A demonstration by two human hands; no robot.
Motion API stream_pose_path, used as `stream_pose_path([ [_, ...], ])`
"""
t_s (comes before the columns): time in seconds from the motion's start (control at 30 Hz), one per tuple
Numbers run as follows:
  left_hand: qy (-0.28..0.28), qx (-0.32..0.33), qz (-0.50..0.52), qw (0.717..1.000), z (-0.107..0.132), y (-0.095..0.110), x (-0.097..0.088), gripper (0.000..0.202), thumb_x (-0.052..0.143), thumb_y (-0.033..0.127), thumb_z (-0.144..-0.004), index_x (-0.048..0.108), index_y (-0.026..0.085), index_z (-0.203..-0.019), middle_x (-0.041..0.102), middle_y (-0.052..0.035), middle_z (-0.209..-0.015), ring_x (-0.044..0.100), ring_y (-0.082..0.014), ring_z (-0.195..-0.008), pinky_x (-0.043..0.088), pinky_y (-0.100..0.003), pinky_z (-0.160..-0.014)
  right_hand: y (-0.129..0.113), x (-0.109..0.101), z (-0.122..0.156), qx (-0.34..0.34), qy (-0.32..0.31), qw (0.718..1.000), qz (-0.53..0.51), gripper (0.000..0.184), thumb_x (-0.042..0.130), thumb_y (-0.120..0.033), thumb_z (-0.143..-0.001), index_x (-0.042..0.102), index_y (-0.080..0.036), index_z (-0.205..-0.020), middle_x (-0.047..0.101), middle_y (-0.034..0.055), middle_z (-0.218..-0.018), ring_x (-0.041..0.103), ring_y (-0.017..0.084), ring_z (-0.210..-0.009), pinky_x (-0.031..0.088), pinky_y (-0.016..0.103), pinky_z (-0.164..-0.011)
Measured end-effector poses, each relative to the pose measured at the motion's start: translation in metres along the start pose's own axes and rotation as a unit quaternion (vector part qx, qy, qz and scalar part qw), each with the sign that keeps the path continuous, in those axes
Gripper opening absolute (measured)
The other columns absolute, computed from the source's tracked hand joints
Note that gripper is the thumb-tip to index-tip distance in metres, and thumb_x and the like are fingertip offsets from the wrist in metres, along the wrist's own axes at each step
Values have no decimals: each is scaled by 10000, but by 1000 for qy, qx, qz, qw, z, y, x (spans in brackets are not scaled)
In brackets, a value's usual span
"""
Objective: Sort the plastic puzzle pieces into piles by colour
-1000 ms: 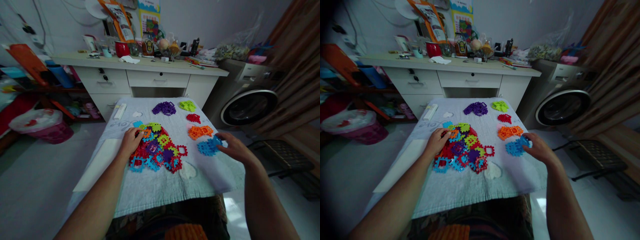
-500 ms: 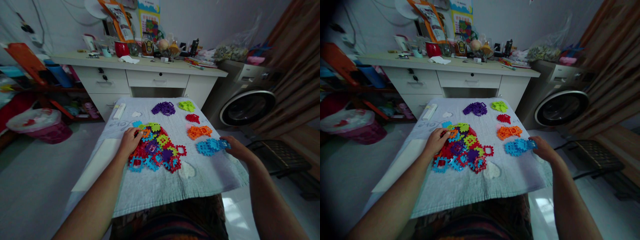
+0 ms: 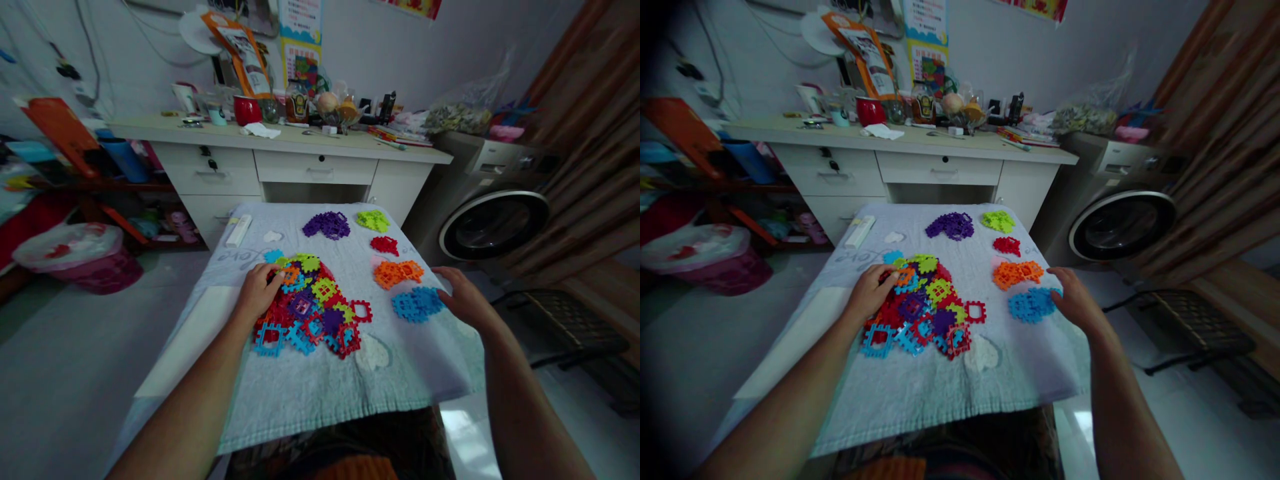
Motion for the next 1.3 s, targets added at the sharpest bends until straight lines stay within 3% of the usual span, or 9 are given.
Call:
stream_pose_path([
  [0.1,0,-3,4,1000,0,0,0,336,478,461,-881,658,201,-994,662,-77,-1027,603,-236,-1012,460,-383,-939,-38,2,-15,-19,-6,1000,-24,429,505,-257,-815,593,-178,-1227,619,147,-1226,592,297,-1144,444,482,-1031],
  [0.27,-3,-5,10,1000,1,1,-1,343,472,464,-883,660,199,-995,664,-81,-1031,604,-239,-1011,460,-391,-941,-102,28,-27,-72,-32,994,-80,349,497,-222,-845,621,-188,-1170,640,122,-1213,583,273,-1153,435,475,-1034],
  [0.37,-3,-6,12,1000,1,0,-1,342,475,463,-884,659,199,-1001,664,-81,-1036,603,-239,-1019,459,-390,-943,-136,47,-22,-99,-108,982,-122,304,533,-208,-843,623,-175,-1131,650,117,-1156,602,242,-1086,468,422,-981],
  [0.5,-5,-12,11,1000,1,-1,-1,338,483,456,-882,659,196,-1007,663,-82,-1043,602,-238,-1025,457,-390,-950,-166,64,-11,-144,-202,963,-108,421,623,-163,-767,602,-165,-1188,621,127,-1182,568,252,-1104,434,408,-993],
  [0.6,-7,-16,15,1000,1,1,-2,327,489,456,-875,657,202,-995,663,-75,-1037,605,-233,-1014,464,-384,-947,-170,72,-8,-148,-225,960,-82,477,653,-173,-745,589,-150,-1218,604,143,-1197,543,270,-1119,413,410,-993],
  [0.73,-5,-19,14,1000,1,4,-3,331,486,465,-869,658,207,-985,666,-71,-1029,610,-234,-1010,469,-381,-945,-167,76,-10,-147,-219,961,-80,358,618,-190,-780,623,-160,-1137,626,122,-1099,562,244,-1033,427,369,-935],
  [1.0,-1,-15,17,1000,1,2,-2,323,492,464,-877,664,209,-976,668,-77,-1027,611,-238,-1013,469,-395,-945,-166,62,-26,-115,-196,971,-80,391,587,-168,-765,604,-132,-1154,641,141,-1114,595,246,-999,444,343,-887],
  [1.17,1,-11,15,1000,1,4,-3,302,497,442,-884,664,208,-976,664,-70,-1006,612,-233,-989,474,-388,-923,-170,69,-46,-104,-210,965,-114,247,435,-236,-921,619,-156,-1063,691,92,-970,629,189,-850,439,275,-750],
  [1.3,-1,-10,15,1000,1,3,-3,311,497,446,-887,663,204,-989,662,-71,-1013,609,-235,-989,472,-391,-918,-166,83,-57,-72,-179,978,-83,337,312,-267,-992,627,-161,-940,682,69,-813,611,167,-728,397,260,-672],
])
Point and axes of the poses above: each hand's wrist, its own z-axis away from the middle knuckle, its own x-axis out of the palm, y = z × x, the point moved 5 cm from there along -z, towards the middle knuckle
